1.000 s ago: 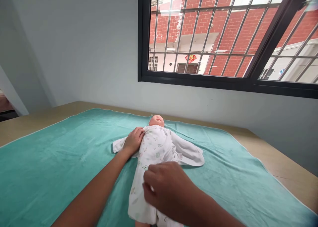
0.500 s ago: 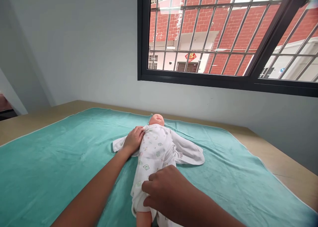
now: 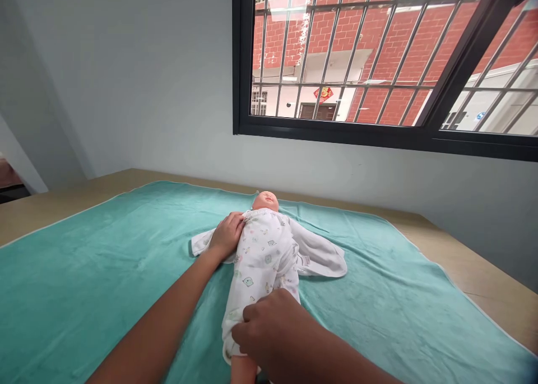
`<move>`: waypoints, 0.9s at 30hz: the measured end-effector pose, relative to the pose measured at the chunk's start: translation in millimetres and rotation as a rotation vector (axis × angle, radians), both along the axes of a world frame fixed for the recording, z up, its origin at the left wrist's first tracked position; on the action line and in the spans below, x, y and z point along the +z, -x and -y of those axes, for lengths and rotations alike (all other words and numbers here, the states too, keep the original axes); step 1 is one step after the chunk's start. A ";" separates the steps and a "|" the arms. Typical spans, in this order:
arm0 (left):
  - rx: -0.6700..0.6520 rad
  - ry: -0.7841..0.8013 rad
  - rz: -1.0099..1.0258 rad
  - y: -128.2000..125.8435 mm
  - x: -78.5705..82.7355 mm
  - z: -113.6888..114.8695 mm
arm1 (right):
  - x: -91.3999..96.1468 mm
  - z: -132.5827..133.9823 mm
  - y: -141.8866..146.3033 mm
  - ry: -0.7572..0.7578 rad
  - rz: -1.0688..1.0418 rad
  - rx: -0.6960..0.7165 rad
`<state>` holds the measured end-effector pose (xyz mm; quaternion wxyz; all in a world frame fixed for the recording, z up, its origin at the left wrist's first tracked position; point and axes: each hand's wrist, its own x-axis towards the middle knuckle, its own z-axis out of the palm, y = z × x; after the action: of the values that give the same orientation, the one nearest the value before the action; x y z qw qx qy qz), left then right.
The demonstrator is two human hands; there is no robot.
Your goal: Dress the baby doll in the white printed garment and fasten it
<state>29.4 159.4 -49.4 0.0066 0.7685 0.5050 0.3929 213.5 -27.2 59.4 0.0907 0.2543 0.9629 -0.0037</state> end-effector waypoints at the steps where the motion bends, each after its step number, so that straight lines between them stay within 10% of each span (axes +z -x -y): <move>1: 0.000 0.000 0.000 0.0 0.1 0.1 | -0.3 0.0 0.3 0.002 0.011 -0.006; 12: -0.004 -0.005 0.002 1.0 -0.3 -0.8 | -23.7 -0.8 9.1 -0.186 -0.165 0.026; 27: -0.009 0.005 -0.006 1.6 2.1 1.0 | -72.1 15.6 29.9 0.299 -0.346 0.153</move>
<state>27.8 158.3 -47.3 0.0089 0.7719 0.5025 0.3894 183.6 -42.8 -12.7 -0.0392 0.1601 0.9693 -0.1827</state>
